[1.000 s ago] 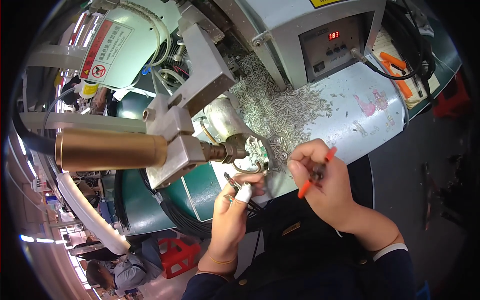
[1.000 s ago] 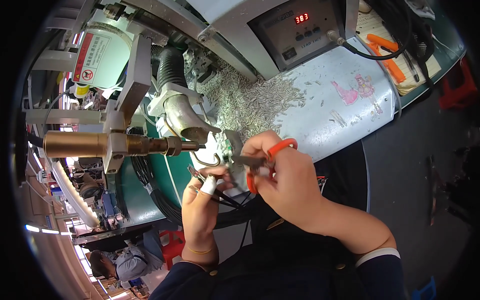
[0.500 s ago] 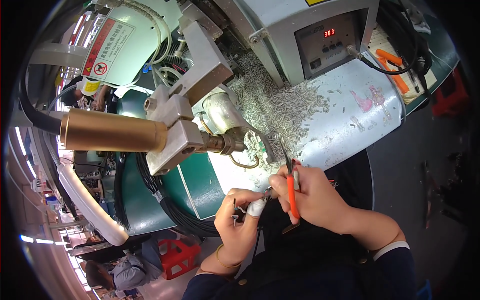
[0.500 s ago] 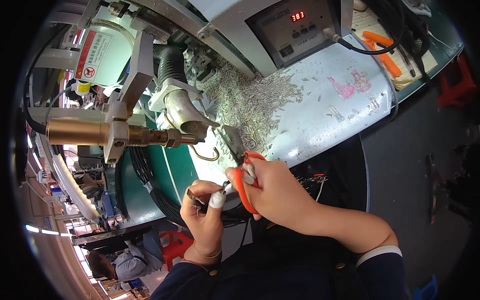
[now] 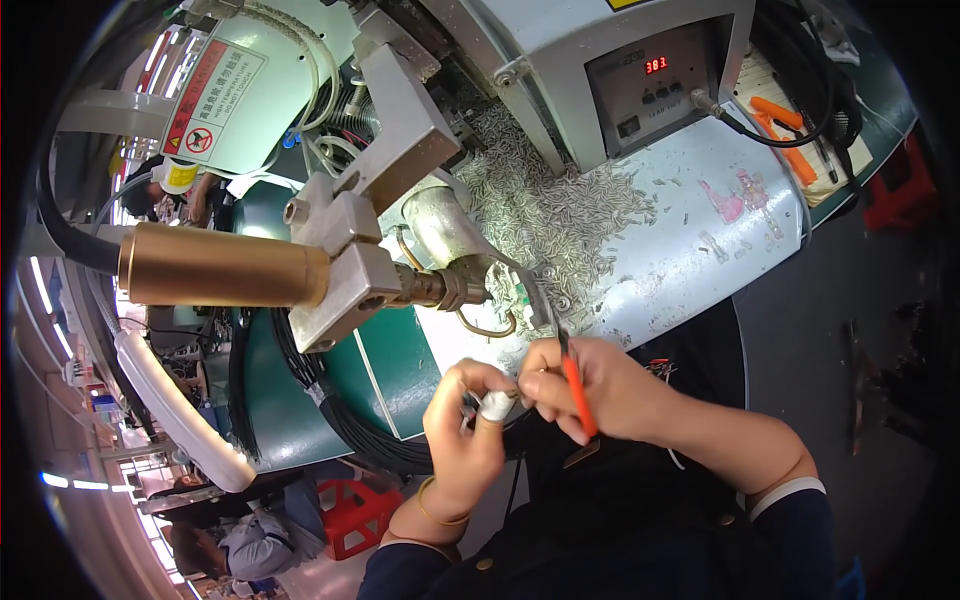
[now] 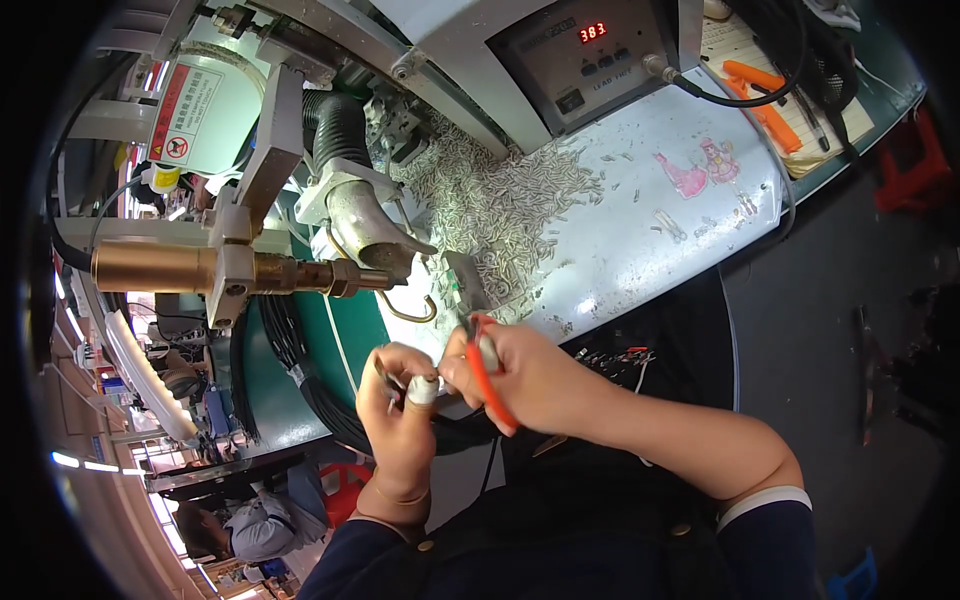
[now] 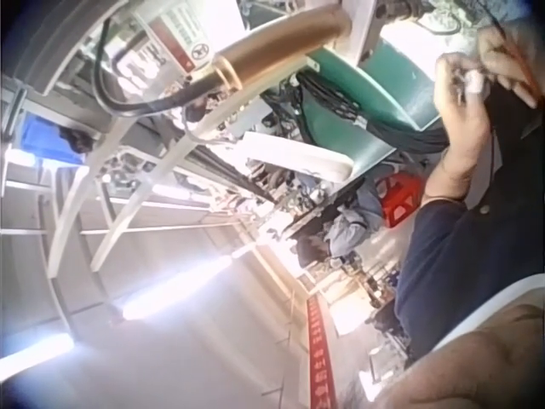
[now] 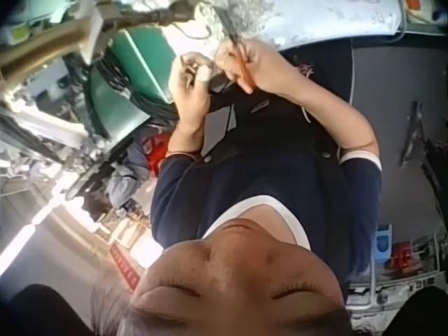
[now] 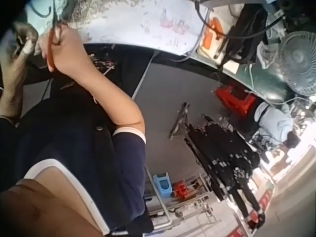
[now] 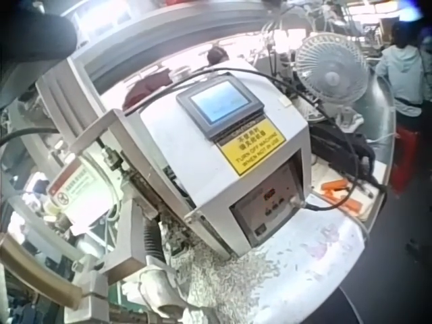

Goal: Processing and trimming electrical wires using a machine and nippers at a factory workstation.

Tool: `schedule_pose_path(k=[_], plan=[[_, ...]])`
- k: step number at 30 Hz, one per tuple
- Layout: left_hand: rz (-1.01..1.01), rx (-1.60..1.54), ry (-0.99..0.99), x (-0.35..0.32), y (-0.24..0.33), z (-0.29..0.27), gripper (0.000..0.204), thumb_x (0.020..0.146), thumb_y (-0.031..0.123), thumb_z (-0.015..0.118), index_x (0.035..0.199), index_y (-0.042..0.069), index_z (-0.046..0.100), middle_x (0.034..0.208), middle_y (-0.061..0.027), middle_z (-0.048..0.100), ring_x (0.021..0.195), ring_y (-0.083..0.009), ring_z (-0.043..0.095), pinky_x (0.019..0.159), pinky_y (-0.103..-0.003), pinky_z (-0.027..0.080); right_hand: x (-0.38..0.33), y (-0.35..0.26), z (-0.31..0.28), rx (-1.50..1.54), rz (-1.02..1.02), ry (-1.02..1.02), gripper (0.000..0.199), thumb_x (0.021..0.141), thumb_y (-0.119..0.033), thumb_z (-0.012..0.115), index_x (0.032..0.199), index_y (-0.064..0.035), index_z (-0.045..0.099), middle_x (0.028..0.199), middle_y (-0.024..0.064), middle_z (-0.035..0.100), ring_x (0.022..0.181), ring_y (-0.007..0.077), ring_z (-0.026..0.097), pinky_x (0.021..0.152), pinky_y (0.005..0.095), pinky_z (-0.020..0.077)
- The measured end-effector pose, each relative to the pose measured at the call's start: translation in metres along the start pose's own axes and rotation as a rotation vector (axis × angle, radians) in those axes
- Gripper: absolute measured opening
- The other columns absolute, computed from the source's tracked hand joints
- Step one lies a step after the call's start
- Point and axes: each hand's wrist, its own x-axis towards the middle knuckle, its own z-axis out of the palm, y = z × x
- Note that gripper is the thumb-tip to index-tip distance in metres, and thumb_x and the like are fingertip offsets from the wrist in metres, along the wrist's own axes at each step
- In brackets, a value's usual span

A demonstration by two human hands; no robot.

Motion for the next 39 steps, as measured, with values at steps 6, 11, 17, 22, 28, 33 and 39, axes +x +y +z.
schedule_pose_path(k=[6, 11, 17, 22, 28, 33, 39], plan=[[-0.622, -0.810, -0.160, 0.006, 0.008, -0.009, 0.006, 0.083, 0.001, 0.052, 0.087, 0.004, 0.050, 0.068, 0.0031, 0.046, 0.047, -0.0016, 0.033, 0.040, -0.016, 0.025, -0.006, -0.001, -0.007, -1.590, -1.080, 0.405, 0.013, 0.071, -0.023, 0.058, 0.076, -0.0110, 0.055, 0.055, -0.0024, 0.042, 0.040, 0.0103, 0.044, 0.036, 0.0224, 0.0331], [-0.640, -0.751, -0.183, 0.003, 0.008, -0.011, 0.010, 0.081, 0.000, 0.055, 0.089, 0.003, 0.050, 0.067, 0.0024, 0.046, 0.046, -0.0014, 0.033, 0.040, -0.016, 0.024, -0.013, -0.001, -0.009, -1.707, -1.178, 0.443, 0.012, 0.070, -0.023, 0.056, 0.078, -0.0131, 0.053, 0.055, -0.0035, 0.040, 0.044, 0.0088, 0.046, 0.038, 0.0228, 0.0345], [0.012, 0.063, 0.005, -0.009, -0.001, 0.004, 0.014, 0.077, -0.002, 0.060, 0.088, 0.002, 0.052, 0.071, 0.0006, 0.052, 0.050, -0.0011, 0.039, 0.043, -0.015, 0.028, -0.014, 0.009, 0.002, -1.434, -0.929, 0.431, 0.005, 0.076, -0.008, 0.059, 0.080, -0.0069, 0.057, 0.057, -0.0011, 0.053, 0.043, 0.0098, 0.049, 0.044, 0.0231, 0.0393], [-0.341, -0.339, 0.051, -0.009, 0.004, 0.006, 0.014, 0.076, -0.002, 0.062, 0.087, 0.001, 0.054, 0.074, -0.0014, 0.056, 0.054, -0.0009, 0.043, 0.047, -0.014, 0.031, -0.013, 0.013, 0.008, -0.665, -0.587, 0.331, 0.007, 0.080, -0.009, 0.058, 0.080, -0.0029, 0.054, 0.060, 0.0020, 0.057, 0.049, 0.0105, 0.054, 0.049, 0.0229, 0.0434], [-0.363, -0.460, 0.072, -0.010, 0.008, 0.004, 0.013, 0.076, -0.002, 0.061, 0.087, 0.000, 0.055, 0.075, -0.0020, 0.058, 0.056, -0.0012, 0.045, 0.048, -0.014, 0.032, -0.024, 0.005, 0.008, -0.776, -0.430, 0.388, 0.021, 0.078, -0.020, 0.063, 0.074, -0.0020, 0.053, 0.057, 0.0061, 0.056, 0.051, 0.0134, 0.057, 0.049, 0.0249, 0.0440], [-0.308, -0.425, 0.096, -0.008, 0.009, 0.009, 0.013, 0.076, -0.001, 0.061, 0.087, 0.000, 0.055, 0.072, -0.0014, 0.057, 0.055, -0.0016, 0.044, 0.047, -0.015, 0.031, -0.029, 0.008, 0.009, -1.257, -0.216, 0.379, 0.036, 0.077, -0.035, 0.063, 0.066, -0.0019, 0.052, 0.052, 0.0091, 0.052, 0.048, 0.0196, 0.055, 0.047, 0.0291, 0.0431], [-0.507, -0.531, 0.026, 0.011, -0.002, 0.001, 0.013, 0.078, 0.002, 0.060, 0.089, 0.000, 0.054, 0.066, 0.0017, 0.051, 0.049, -0.0020, 0.038, 0.043, -0.017, 0.027, -0.021, 0.017, -0.002, -0.931, -0.054, 0.267, 0.041, 0.079, -0.036, 0.059, 0.066, 0.0018, 0.053, 0.051, 0.0138, 0.052, 0.047, 0.0287, 0.054, 0.047, 0.0348, 0.0418]])
